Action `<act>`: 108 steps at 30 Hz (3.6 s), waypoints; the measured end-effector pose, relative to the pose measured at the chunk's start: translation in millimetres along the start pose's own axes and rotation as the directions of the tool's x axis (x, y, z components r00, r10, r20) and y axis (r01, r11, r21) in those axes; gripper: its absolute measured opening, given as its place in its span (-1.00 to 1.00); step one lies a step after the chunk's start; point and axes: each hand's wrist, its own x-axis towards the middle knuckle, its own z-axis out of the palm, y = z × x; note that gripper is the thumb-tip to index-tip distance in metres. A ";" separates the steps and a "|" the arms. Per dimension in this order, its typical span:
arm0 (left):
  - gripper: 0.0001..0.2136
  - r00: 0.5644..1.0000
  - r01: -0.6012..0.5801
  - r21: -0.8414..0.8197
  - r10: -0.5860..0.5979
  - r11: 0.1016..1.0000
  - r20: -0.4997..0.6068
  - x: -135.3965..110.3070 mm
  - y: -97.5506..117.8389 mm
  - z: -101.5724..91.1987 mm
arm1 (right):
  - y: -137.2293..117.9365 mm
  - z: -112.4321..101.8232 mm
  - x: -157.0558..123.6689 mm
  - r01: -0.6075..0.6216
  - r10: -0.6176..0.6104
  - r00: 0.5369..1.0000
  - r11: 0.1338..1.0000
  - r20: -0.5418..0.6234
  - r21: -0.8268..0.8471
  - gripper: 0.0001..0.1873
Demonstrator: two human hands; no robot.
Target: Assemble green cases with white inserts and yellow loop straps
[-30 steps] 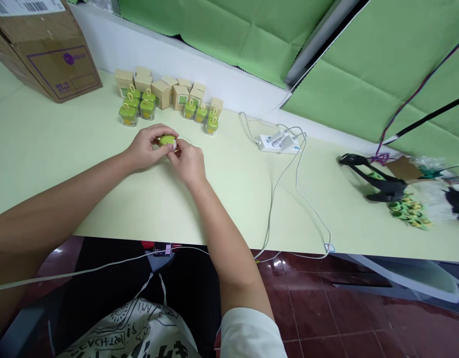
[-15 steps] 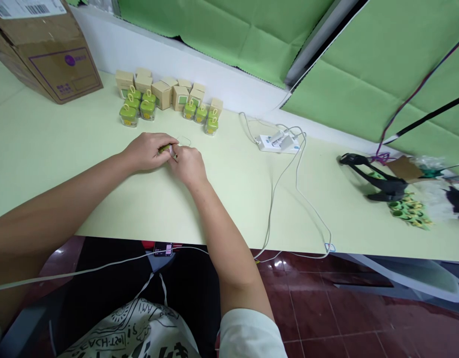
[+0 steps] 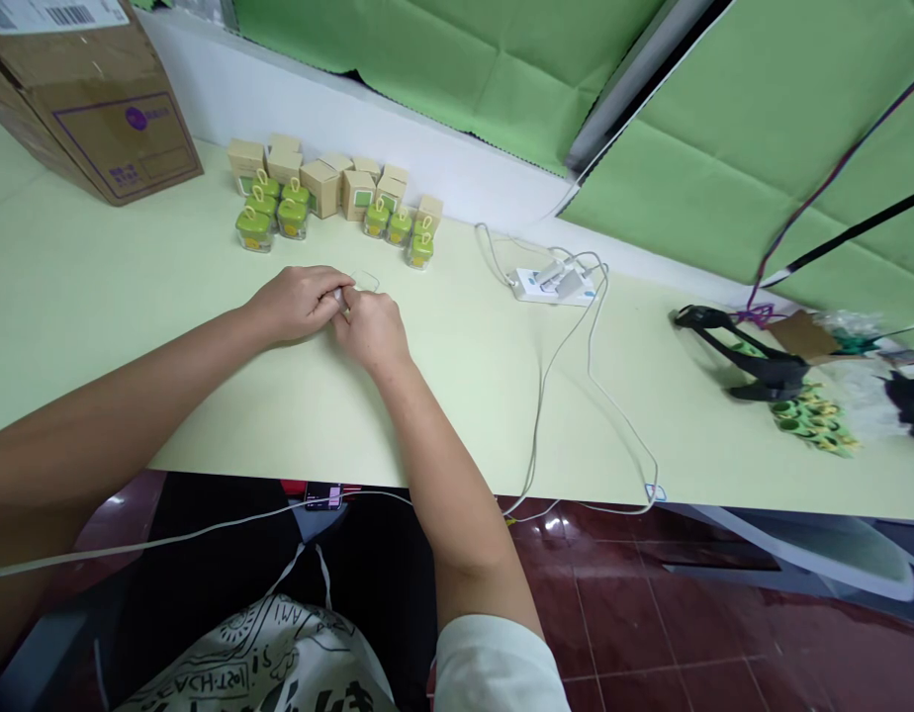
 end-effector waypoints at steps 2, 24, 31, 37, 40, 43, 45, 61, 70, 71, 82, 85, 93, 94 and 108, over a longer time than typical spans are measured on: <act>-0.58 1.000 0.009 0.001 -0.009 1.000 -0.002 -0.6 1.0 1.0 | -1.4 -0.9 -0.5 0.004 -0.004 1.000 1.000 0.001 -0.015 -0.73; -0.63 0.974 0.170 -0.506 -0.223 0.846 -0.044 3.3 -1.7 2.5 | 7.9 8.4 5.5 -0.225 0.340 0.940 0.651 -0.013 0.725 -0.65; -0.60 0.974 0.118 -0.490 -0.198 0.864 -0.114 6.0 -6.8 6.2 | 3.3 7.8 9.7 -0.344 0.393 0.895 0.310 0.210 0.886 -0.73; -0.55 0.957 0.143 -0.396 -0.229 0.907 -0.178 6.4 -12.3 4.4 | 5.3 4.4 8.8 -0.391 0.498 0.852 0.404 0.160 0.827 -0.78; -0.54 0.955 0.160 -0.379 -0.241 0.911 -0.176 6.0 -13.2 3.0 | 11.2 -2.1 5.8 -0.359 0.505 0.863 0.641 -0.021 0.679 -0.81; -0.55 0.958 0.166 -0.370 -0.239 0.914 -0.159 4.8 -11.6 1.6 | 14.8 -15.1 2.4 -0.352 0.451 0.872 0.847 -0.188 0.399 -0.77; -0.55 0.959 0.182 -0.367 -0.247 0.912 -0.138 3.7 -10.2 0.8 | 16.2 -24.1 1.1 -0.397 0.436 0.876 0.895 -0.207 0.205 -0.71; -0.56 0.970 0.198 -0.334 -0.232 0.921 -0.066 0.8 -6.2 -3.0 | 24.5 -18.4 -1.5 -0.402 0.421 0.903 0.900 0.090 -0.170 -0.52; -0.56 0.972 0.186 -0.335 -0.222 0.924 -0.073 0.5 -5.9 -2.6 | 26.1 -16.2 -1.8 -0.390 0.400 0.912 0.914 0.088 -0.113 -0.51; -0.57 0.973 0.182 -0.333 -0.219 0.925 -0.078 0.5 -6.3 -2.2 | 26.5 -15.6 -1.9 -0.389 0.399 0.912 0.914 0.091 -0.111 -0.51; -0.58 0.971 0.176 -0.333 -0.219 0.926 -0.095 0.2 -7.8 -0.3 | 21.5 -17.9 -1.4 -0.386 0.387 0.921 0.922 0.050 -0.031 -0.32; -0.58 0.967 0.175 -0.355 -0.228 0.919 -0.114 1.4 -5.8 -0.7 | 17.2 -22.5 -1.2 -0.294 0.292 0.951 0.956 -0.097 -0.003 -0.34; -0.51 0.956 0.170 -0.581 -0.275 0.796 -0.097 4.1 2.3 3.7 | 1.5 -8.9 -3.7 0.055 -0.014 0.994 0.923 -0.111 0.380 -0.69; -0.50 0.959 0.168 -0.604 -0.272 0.779 -0.084 3.9 3.7 4.7 | 0.0 -5.5 -3.4 0.048 -0.004 0.994 0.908 -0.105 0.416 -0.71; -0.51 0.958 0.161 -0.658 -0.278 0.735 -0.076 0.5 12.0 10.0 | -0.9 7.3 1.0 -0.111 0.300 0.948 0.632 -0.110 0.767 -0.75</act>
